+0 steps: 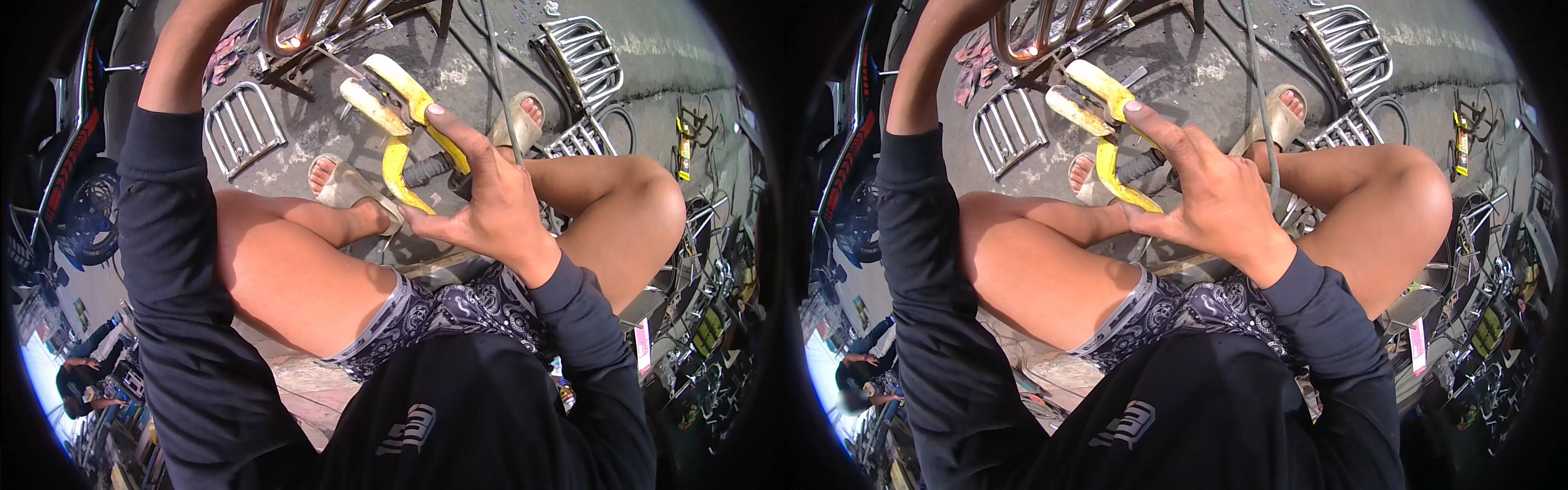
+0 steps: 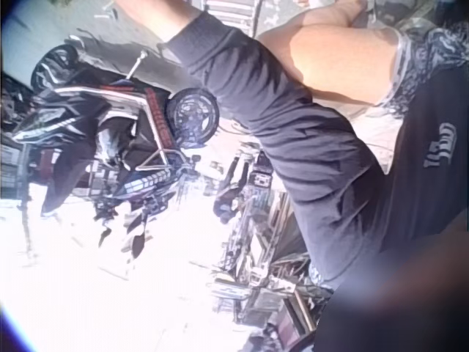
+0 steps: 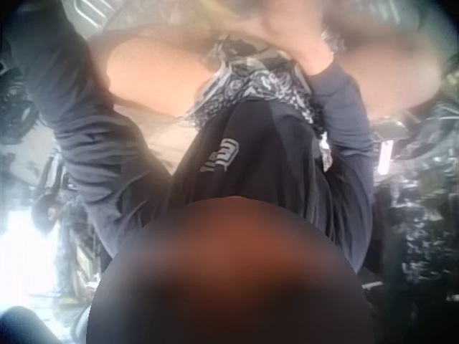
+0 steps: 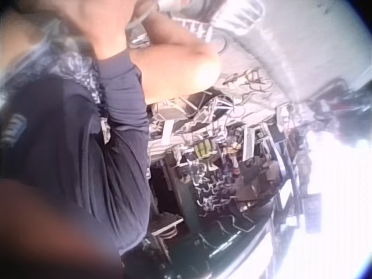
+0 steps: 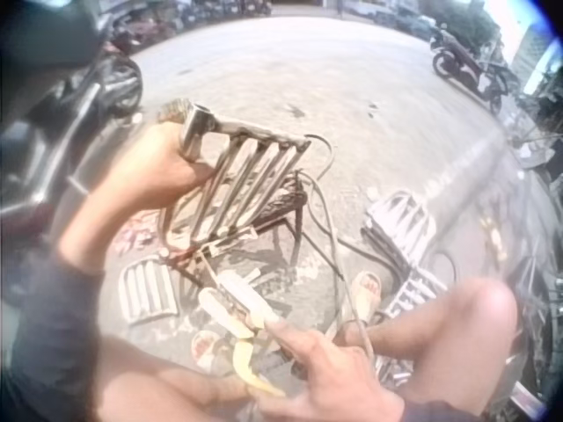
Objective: The person welds a metal frame using a handheld welding torch, holding the frame with one hand and the torch with the other. The person repositions the frame and continues welding different sections, producing bright sparks.
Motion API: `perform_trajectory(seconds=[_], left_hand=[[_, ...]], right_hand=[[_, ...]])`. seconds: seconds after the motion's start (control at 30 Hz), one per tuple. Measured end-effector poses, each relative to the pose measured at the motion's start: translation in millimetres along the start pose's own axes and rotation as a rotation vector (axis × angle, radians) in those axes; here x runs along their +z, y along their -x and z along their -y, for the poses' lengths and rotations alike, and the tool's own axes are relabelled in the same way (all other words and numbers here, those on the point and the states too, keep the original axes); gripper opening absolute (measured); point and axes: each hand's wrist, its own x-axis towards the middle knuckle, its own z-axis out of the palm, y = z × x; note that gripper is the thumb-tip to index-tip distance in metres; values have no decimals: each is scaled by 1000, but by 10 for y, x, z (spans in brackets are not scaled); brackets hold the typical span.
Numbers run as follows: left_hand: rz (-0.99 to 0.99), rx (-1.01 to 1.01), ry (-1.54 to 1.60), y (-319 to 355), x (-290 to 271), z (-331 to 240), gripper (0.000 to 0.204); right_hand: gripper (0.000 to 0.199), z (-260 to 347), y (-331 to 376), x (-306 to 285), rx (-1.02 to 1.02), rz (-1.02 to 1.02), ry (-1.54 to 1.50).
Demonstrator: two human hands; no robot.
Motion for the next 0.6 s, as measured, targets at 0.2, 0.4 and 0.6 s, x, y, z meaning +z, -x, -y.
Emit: perform_trajectory(seconds=[0.2, 0.4, 0.6], left_hand=[[62, 16, -2, 99, -79, -30, 29], [-98, 188, 50, 257, 45, -77, 25], [13, 87, 71, 167, 45, -110, 15]], right_hand=[[106, -114, -83, 167, -66, -163, -63], [105, -79, -209, 263, -51, -154, -72], [101, -32, -249, 296, -26, -145, 0]])
